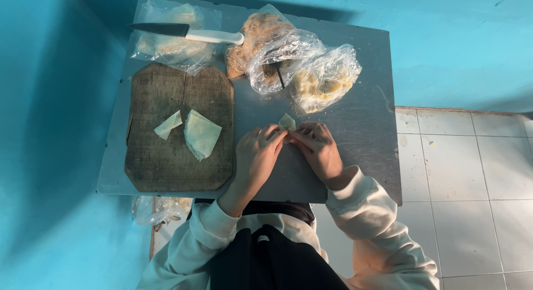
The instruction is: The person spoons filling from a plastic bag onto a stack of thin pastry wrappers and folds the wrappers over the filling into a triangular parcel, repeating the process for successive wrappers on the table. A knife and cutting board with additional wrappers sit nearby.
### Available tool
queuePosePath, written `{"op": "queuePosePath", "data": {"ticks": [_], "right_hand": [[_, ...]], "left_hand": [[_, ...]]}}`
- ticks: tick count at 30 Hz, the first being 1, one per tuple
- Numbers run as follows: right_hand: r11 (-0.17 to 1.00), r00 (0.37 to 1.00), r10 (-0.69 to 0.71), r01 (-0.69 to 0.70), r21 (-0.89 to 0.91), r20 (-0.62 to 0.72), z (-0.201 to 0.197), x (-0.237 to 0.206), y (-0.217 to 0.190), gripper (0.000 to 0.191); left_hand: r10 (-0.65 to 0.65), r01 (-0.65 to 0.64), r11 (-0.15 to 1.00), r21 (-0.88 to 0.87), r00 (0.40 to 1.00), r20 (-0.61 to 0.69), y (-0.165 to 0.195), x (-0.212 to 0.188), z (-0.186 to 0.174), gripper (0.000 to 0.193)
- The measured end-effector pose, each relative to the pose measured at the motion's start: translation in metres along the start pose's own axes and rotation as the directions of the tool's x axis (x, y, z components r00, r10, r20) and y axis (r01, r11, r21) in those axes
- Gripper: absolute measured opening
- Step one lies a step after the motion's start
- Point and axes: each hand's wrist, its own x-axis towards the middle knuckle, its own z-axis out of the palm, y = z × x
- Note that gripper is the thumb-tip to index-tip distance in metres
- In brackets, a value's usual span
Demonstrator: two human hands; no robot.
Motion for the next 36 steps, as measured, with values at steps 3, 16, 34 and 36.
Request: {"op": "queuePosePath", "data": {"ticks": [3,16,34,36], "right_hand": [[1.000,1.000,0.012,-0.013,0.010,0.013,-0.002,0.002,-0.001,0.037],[0.860,0.919,-0.249,0.355,-0.367,0.306,-0.035,0.005,0.006,0.053],[0.708,0.779,-0.537,0.625,-0.328,0.325,-0.034,0.018,0.023,0.054],[0.688,0.768,-0.545,0.639,-0.344,0.337,-0.033,0.017,0.023,0.051]], "left_hand": [[0.019,-0.019,1.000,0.019,1.000,0.012,-0.002,0.000,0.002,0.023],[0.162,-0.178,0.980,0.093,0.974,0.158,-0.006,0.001,-0.002,0.027],[0.188,-0.230,0.968,0.099,0.928,0.323,-0.013,0.015,-0.006,0.007],[0.173,-0.215,0.973,0.089,0.925,0.338,-0.014,0.019,-0.008,0.007]]}}
